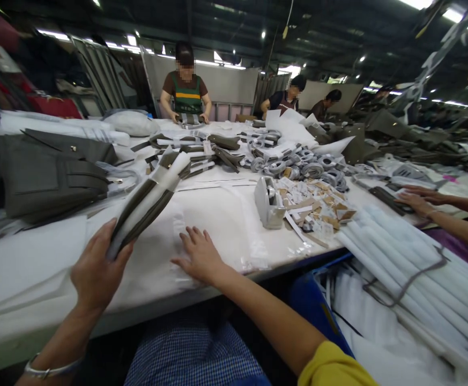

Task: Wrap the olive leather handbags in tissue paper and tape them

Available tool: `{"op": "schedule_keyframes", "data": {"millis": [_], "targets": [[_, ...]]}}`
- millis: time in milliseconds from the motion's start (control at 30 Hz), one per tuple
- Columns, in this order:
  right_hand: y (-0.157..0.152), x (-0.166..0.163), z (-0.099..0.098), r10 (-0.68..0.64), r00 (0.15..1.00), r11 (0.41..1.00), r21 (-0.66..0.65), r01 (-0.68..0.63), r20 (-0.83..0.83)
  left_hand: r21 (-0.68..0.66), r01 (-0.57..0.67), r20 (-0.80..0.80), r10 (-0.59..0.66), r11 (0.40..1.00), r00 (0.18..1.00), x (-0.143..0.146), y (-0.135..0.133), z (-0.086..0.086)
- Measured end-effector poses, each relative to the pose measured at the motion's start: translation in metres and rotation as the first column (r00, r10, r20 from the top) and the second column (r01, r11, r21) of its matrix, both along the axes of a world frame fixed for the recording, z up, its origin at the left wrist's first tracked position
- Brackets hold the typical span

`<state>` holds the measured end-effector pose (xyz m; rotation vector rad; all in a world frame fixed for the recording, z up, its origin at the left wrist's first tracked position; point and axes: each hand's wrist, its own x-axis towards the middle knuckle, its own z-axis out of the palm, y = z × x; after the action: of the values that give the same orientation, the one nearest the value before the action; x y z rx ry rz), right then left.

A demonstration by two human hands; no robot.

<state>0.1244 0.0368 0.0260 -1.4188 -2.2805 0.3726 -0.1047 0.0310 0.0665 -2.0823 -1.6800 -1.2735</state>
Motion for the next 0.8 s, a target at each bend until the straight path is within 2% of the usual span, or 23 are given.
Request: {"op": "schedule_keyframes", "data": {"millis": [100, 200, 333, 433, 500, 533, 633, 733, 800], "targets": [[-0.014, 0.0, -0.01, 0.076, 0.996, 0.997, -0.009, -0.075, 0.046, 0.058, 0.047, -0.032, -0.045, 0.997, 0.998, 0.008, 0.003, 0.012], [-0.025, 0.001, -0.007, 0.121, 0.993, 0.991, 0.05, -0.121, -0.013, 0.106, 0.157, -0.133, -0.142, 0.982, 0.981, 0.02, 0.002, 0.009], [-0.051, 0.016, 0.023, 0.327, 0.918, 0.928, 0.26, -0.267, -0.224, 0.12, 0.298, -0.313, -0.249, 0.947, 0.917, 0.038, -0.006, -0.017], [-0.051, 0.034, 0.05, 0.333, 0.883, 0.911, 0.355, -0.211, -0.33, 0.104, 0.374, -0.401, -0.305, 0.922, 0.864, 0.05, -0.014, -0.042], [-0.027, 0.042, 0.063, 0.232, 0.901, 0.936, 0.337, -0.103, -0.368, 0.08, 0.384, -0.418, -0.318, 0.92, 0.851, 0.056, -0.02, -0.053], [-0.009, 0.042, 0.067, 0.152, 0.924, 0.957, 0.285, -0.05, -0.351, 0.069, 0.382, -0.418, -0.321, 0.921, 0.85, 0.058, -0.022, -0.056], [0.062, 0.03, 0.068, -0.076, 0.987, 0.996, 0.044, 0.083, -0.143, 0.089, 0.373, -0.409, -0.308, 0.923, 0.859, 0.061, -0.025, -0.057], [0.124, -0.002, 0.063, -0.171, 0.985, 0.979, -0.107, 0.172, 0.02, 0.196, 0.367, -0.409, -0.264, 0.909, 0.873, 0.06, -0.024, -0.055], [0.151, -0.024, 0.057, -0.217, 0.974, 0.961, -0.161, 0.225, 0.07, 0.276, 0.377, -0.437, -0.234, 0.884, 0.868, 0.059, -0.02, -0.057]]}}
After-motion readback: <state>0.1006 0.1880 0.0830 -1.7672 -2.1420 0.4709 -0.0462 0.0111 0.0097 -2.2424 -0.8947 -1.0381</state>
